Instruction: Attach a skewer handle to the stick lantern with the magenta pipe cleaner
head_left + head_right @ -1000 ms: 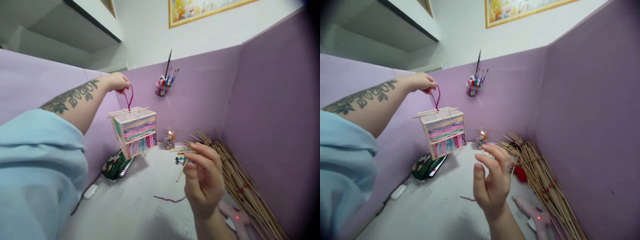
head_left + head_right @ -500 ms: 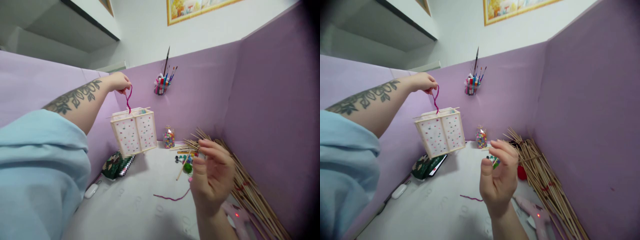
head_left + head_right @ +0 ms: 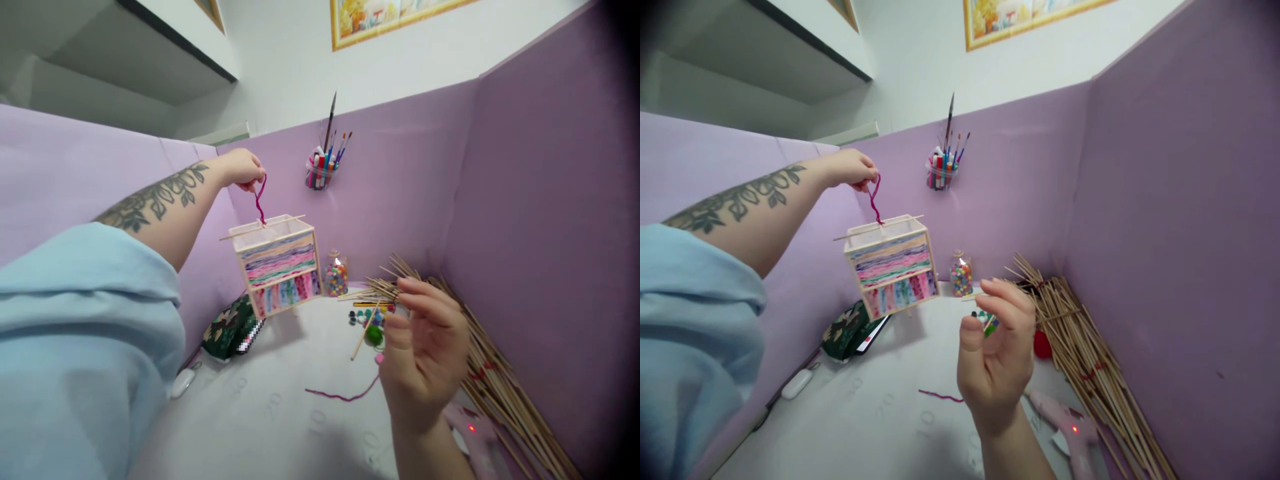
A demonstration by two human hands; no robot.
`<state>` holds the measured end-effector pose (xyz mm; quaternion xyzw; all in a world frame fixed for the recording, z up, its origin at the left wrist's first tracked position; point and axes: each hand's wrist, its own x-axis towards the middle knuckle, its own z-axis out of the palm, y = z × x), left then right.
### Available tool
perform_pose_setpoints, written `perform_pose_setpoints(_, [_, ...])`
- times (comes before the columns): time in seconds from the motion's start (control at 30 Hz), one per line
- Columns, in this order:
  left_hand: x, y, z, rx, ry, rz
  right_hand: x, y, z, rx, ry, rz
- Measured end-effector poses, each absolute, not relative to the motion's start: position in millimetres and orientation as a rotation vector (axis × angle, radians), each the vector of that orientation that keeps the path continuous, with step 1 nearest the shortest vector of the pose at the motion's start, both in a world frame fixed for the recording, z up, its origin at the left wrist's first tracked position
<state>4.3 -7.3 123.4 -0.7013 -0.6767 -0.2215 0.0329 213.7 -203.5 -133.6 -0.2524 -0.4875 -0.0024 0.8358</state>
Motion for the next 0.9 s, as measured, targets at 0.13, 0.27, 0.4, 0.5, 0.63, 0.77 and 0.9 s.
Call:
perform_pose_setpoints(0.13, [3, -1, 119, -2.226, -2.088, -0.724, 213, -204, -133, -0.531, -1.035, -0.003])
perform_pose_setpoints(0.27, [2, 6, 106, -2.285, -2.096, -0.722, 213, -205, -133, -0.539, -1.034, -0.016])
perform_pose_setpoints(0.4, [0, 11, 85, -2.346, -2.109, -0.713, 216, -204, -133, -0.56, -1.035, -0.036])
perform_pose_setpoints(0.5, [0, 13, 70, -2.384, -2.119, -0.713, 217, -203, -133, -0.559, -1.033, -0.047])
perform_pose_setpoints(0.63, [1, 15, 55, -2.418, -2.132, -0.744, 218, -201, -133, -0.543, -1.026, -0.037])
perform_pose_setpoints(0.77, [3, 17, 40, -2.477, -2.13, -0.773, 219, -200, -133, -0.546, -1.02, -0.039])
perform_pose_setpoints(0.9, [9, 17, 31, -2.539, -2.103, -0.762, 220, -198, -133, -0.567, -1.019, -0.045])
